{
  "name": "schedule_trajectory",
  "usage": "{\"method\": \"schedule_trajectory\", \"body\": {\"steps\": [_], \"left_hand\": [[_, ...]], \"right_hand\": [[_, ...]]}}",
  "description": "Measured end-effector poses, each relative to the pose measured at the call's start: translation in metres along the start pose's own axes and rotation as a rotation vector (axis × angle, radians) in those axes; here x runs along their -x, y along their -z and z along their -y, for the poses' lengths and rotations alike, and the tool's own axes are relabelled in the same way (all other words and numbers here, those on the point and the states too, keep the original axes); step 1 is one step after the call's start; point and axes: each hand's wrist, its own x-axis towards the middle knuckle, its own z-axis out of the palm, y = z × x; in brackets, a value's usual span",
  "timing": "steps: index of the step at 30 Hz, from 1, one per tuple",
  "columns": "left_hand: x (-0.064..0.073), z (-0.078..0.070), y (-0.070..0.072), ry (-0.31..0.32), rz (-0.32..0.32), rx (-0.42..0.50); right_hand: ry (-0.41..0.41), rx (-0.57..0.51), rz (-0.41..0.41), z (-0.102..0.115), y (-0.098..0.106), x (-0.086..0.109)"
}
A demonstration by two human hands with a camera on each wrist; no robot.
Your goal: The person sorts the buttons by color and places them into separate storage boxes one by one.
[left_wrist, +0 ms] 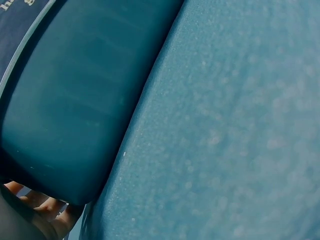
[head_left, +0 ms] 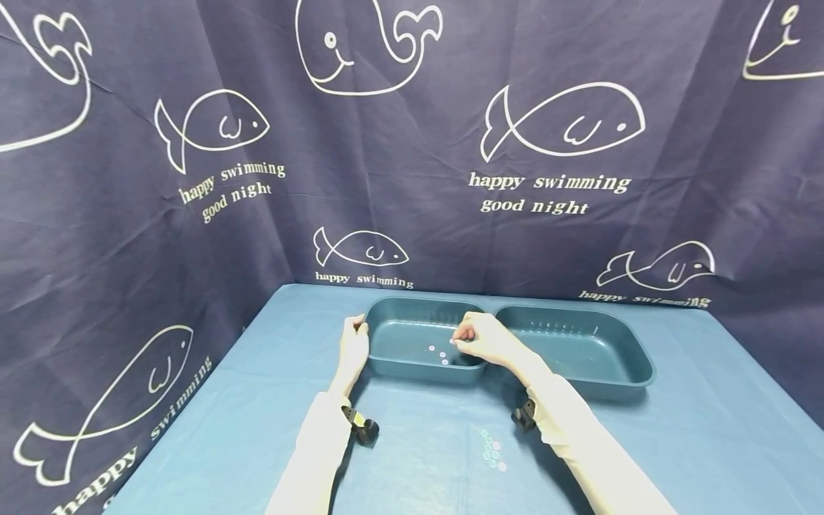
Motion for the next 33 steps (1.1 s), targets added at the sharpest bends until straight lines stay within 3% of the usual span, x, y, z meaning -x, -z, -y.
{"method": "schedule_trajectory", "body": {"steps": [21,33], "left_hand": [[0.001,0.001,-0.001,-0.045,-0.015,0.007],[-0.001,0.006,-0.002,-0.039,-0.009,-0.010]], "right_hand": [[-0.046,0.006,0.024,-0.013,-0.012,-0.008],[-0.068,0.035,0.016,-0.011,-0.016,-0.012]]}}
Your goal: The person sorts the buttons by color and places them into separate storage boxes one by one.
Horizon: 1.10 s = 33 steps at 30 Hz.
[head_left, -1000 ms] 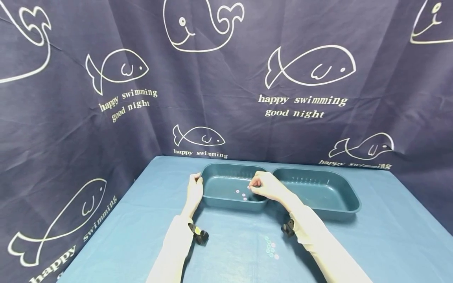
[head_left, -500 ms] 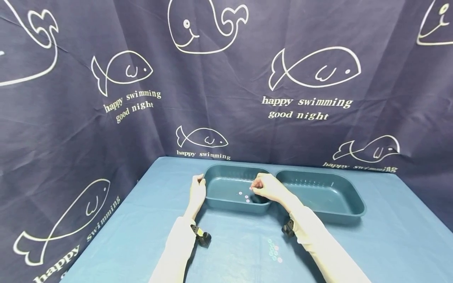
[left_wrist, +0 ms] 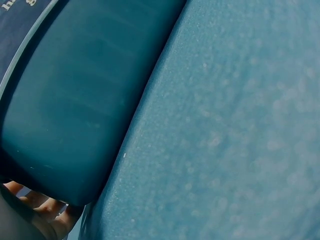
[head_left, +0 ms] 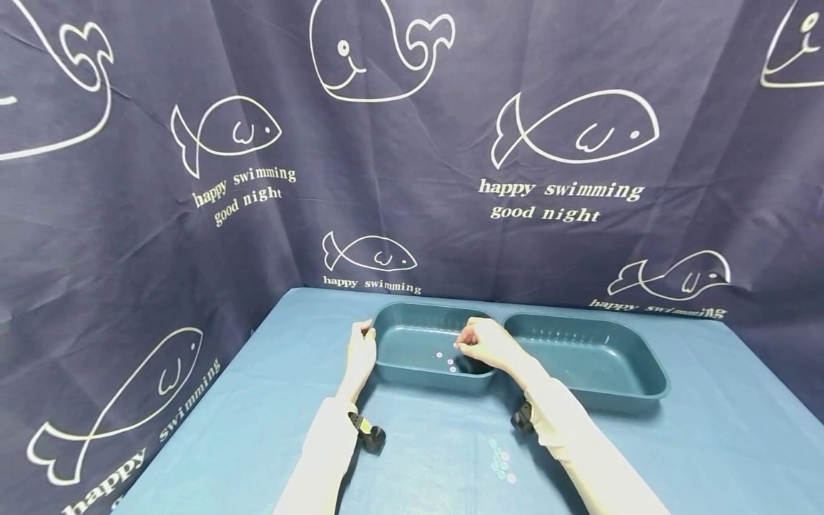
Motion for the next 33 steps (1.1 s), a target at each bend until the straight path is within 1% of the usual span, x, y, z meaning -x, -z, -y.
{"method": "schedule_trajectory", "body": {"steps": [7,16,24,33], "left_hand": [[0.0011,-0.0009,0.0002,0.021,0.002,0.017],[0.0024,-0.0029,0.0014,0.023,0.002,-0.001],[0.0026,-0.0039,-0.0001,0.031,0.014,0.015],[0.0027,-0.0045,0.0023,0.026,0.017,0.047]], "right_hand": [[-0.001,0.038,-0.030,0.0019,-0.0006,-0.0018],[-0.003,0.087,-0.051,0.0007,-0.0013,-0.0017],[-0.008,0.074,-0.053,-0.0001,0.0017,0.0023],[0.014,0.040,-0.085,0.0064,0.0051,0.0060]]}}
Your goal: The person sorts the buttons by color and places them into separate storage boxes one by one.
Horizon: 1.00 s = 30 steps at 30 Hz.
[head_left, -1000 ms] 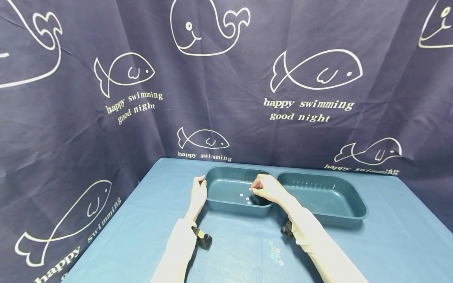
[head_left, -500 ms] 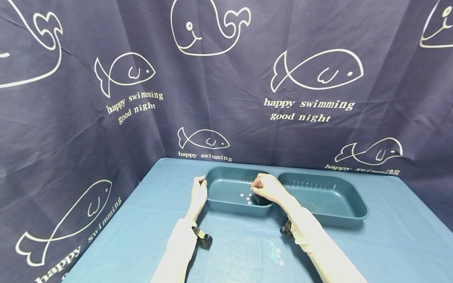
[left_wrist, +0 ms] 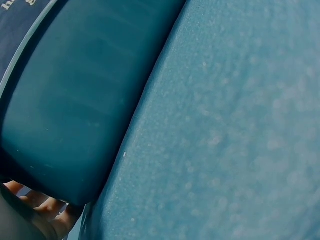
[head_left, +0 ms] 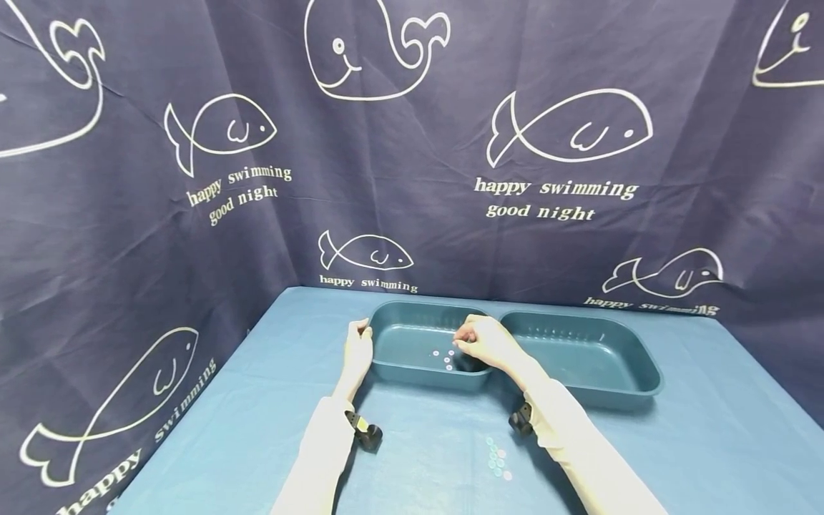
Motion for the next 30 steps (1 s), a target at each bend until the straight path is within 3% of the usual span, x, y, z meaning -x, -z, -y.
{"method": "schedule_trajectory", "body": {"steps": [15,30], "left_hand": [[-0.002,-0.003,0.002,-0.009,-0.006,-0.016],[0.000,-0.004,0.001,0.003,0.005,-0.005]], "right_hand": [[0.058,-0.040,0.015,0.022,0.016,0.012],[0.120,-0.038,-0.012,0.030,0.027,0.043]]}}
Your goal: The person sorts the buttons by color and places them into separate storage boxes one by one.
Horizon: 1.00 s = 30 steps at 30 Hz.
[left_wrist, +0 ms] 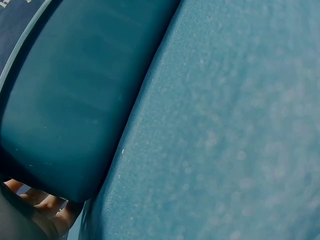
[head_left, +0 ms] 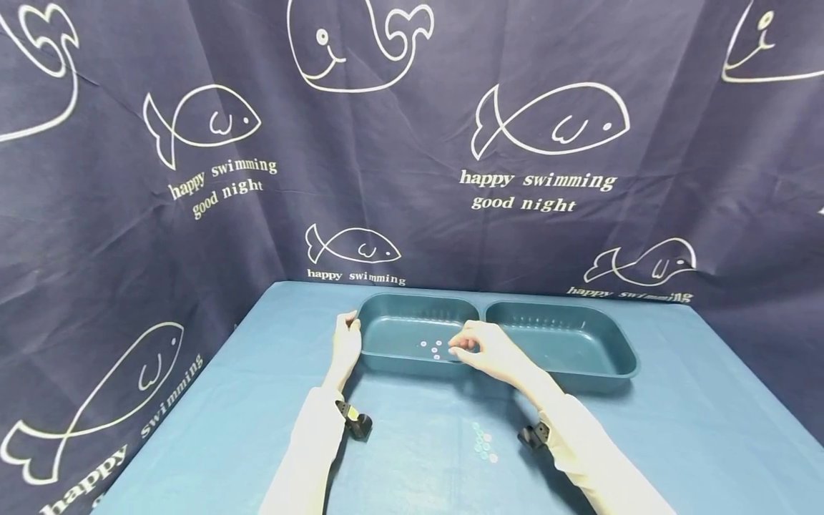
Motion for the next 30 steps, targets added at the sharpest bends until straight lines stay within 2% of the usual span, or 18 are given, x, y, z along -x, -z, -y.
{"method": "schedule_trajectory", "body": {"steps": [6,15,23,30], "left_hand": [[0.002,-0.001,0.001,-0.002,0.000,-0.007],[0.002,0.000,0.000,-0.007,0.005,-0.012],[0.000,0.002,0.001,0.013,0.010,-0.002],[0.001,-0.001,0.001,0.022,0.009,-0.023]], "right_hand": [[-0.007,-0.021,-0.012,0.007,0.001,0.011],[0.037,0.018,-0.034,0.011,0.004,0.023],[0.040,-0.016,-0.039,0.013,0.002,0.033],[0.100,0.013,-0.065,0.013,0.000,0.042]]}}
